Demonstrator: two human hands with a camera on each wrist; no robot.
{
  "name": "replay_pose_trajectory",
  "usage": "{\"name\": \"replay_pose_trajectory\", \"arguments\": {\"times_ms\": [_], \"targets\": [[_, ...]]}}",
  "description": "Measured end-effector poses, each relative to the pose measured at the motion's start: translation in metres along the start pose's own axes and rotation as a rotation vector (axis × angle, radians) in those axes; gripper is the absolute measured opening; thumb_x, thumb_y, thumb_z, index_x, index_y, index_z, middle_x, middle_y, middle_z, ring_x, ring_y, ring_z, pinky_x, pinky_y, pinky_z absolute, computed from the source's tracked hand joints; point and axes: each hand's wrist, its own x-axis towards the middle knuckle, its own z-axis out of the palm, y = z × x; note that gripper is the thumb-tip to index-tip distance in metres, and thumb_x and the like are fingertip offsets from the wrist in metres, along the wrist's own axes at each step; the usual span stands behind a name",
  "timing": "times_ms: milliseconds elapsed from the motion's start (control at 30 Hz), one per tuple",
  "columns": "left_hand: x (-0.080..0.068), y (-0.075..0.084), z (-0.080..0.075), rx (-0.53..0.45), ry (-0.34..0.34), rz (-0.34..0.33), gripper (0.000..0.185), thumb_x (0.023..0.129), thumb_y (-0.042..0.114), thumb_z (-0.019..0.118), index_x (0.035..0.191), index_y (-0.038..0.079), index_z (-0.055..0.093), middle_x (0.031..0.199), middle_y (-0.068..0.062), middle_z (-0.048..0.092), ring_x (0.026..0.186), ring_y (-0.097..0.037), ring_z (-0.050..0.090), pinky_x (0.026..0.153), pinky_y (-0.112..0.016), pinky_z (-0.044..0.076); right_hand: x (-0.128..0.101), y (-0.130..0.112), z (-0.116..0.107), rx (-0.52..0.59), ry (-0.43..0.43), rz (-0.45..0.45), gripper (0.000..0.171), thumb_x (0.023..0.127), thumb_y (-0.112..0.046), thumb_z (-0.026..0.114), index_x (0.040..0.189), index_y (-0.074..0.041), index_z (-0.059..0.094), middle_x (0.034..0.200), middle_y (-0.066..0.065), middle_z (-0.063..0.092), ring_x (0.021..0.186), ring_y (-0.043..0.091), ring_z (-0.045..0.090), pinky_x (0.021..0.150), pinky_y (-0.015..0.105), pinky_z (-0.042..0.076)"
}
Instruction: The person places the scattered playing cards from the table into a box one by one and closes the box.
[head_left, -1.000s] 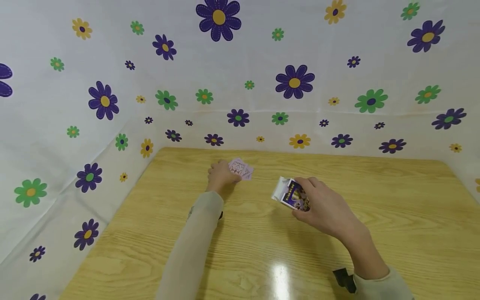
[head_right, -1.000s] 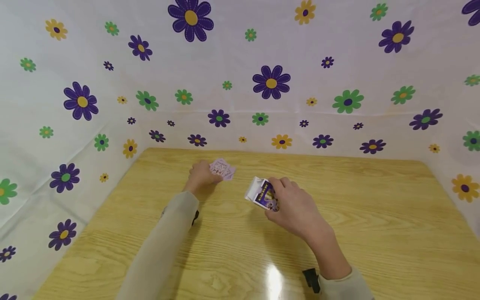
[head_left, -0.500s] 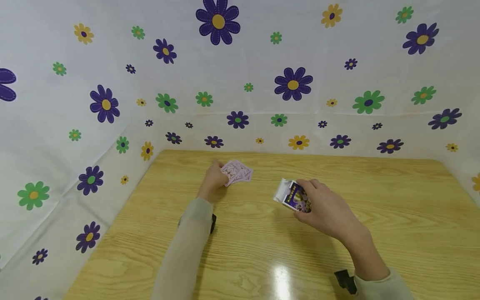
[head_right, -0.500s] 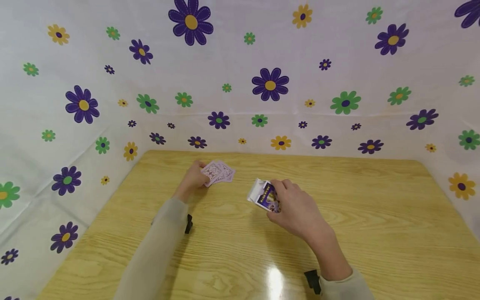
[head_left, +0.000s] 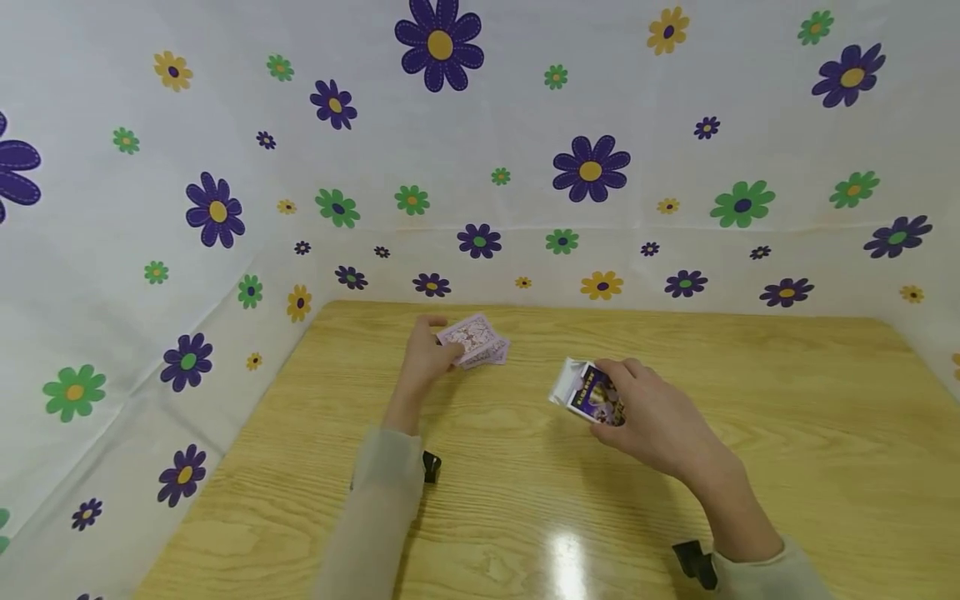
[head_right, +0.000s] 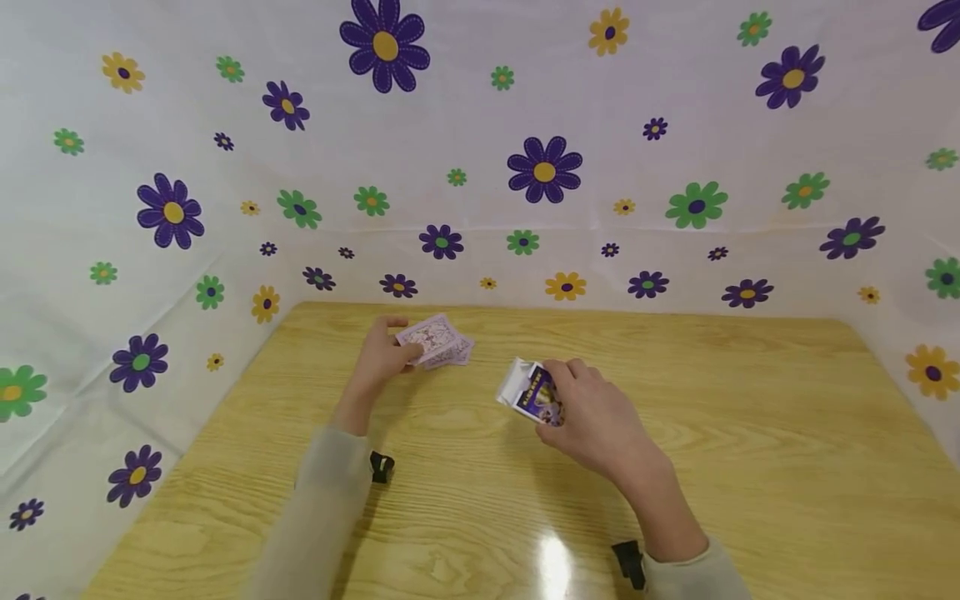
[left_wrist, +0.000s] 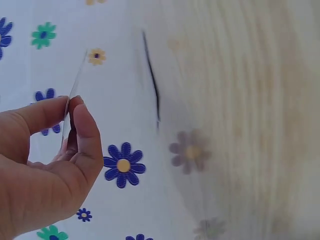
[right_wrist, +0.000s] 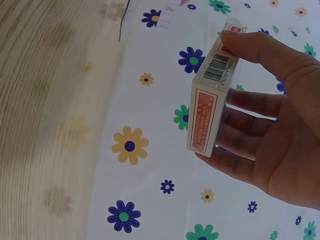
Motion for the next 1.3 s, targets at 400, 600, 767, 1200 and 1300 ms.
{"name": "replay_pose_trajectory", "arguments": {"times_ms": [400, 600, 767, 1200, 1300], "targets": [[-0.027, 0.011, -0.005, -0.130, -0.014, 0.098, 0.052, 0.093, 0.001, 0.059, 0.141, 0.003, 0.041, 0.111, -0.025, 0.063, 0.088, -0.032, 0.063, 0.063, -0.026, 0.051, 0.008, -0.003, 0.002, 0.071, -0.006, 0.042, 0.075, 0.080, -0.027, 0.081, 0.141, 0.001, 0.047, 0.117, 0.019, 0.060, 0.082, 0.020, 0.057, 0.065, 0.031, 0.052], [-0.038, 0.026, -0.013, -0.140, -0.008, 0.165, 0.049, 0.093, 0.004, 0.061, 0.139, 0.006, 0.043, 0.109, -0.022, 0.066, 0.078, -0.024, 0.061, 0.063, -0.028, 0.052, 0.014, -0.005, 0.002, 0.054, 0.016, 0.055, 0.077, 0.080, -0.028, 0.080, 0.143, 0.001, 0.045, 0.122, 0.021, 0.059, 0.087, 0.023, 0.059, 0.064, 0.034, 0.053], [-0.051, 0.041, -0.017, -0.153, -0.025, 0.249, 0.049, 0.092, 0.004, 0.063, 0.138, 0.008, 0.045, 0.099, -0.020, 0.067, 0.070, -0.026, 0.060, 0.056, -0.025, 0.050, 0.021, -0.012, -0.003, 0.033, 0.040, 0.040, 0.075, 0.081, -0.028, 0.080, 0.142, 0.001, 0.047, 0.123, 0.021, 0.058, 0.088, 0.025, 0.059, 0.063, 0.035, 0.053], [-0.088, 0.066, -0.002, -0.190, -0.134, 0.442, 0.047, 0.093, -0.001, 0.063, 0.136, 0.007, 0.046, 0.088, -0.017, 0.064, 0.065, -0.030, 0.057, 0.055, -0.025, 0.049, 0.021, -0.015, -0.004, 0.039, 0.039, 0.094, 0.078, 0.082, -0.030, 0.079, 0.145, -0.002, 0.044, 0.128, 0.023, 0.056, 0.090, 0.026, 0.059, 0.063, 0.036, 0.052], [-0.092, 0.067, -0.007, -0.156, -0.129, 0.459, 0.047, 0.093, 0.000, 0.064, 0.136, 0.007, 0.046, 0.087, -0.015, 0.066, 0.067, -0.037, 0.057, 0.055, -0.026, 0.048, 0.025, -0.020, -0.001, 0.043, 0.037, 0.072, 0.078, 0.082, -0.031, 0.079, 0.145, -0.003, 0.044, 0.128, 0.023, 0.056, 0.090, 0.025, 0.059, 0.063, 0.034, 0.051]]}}
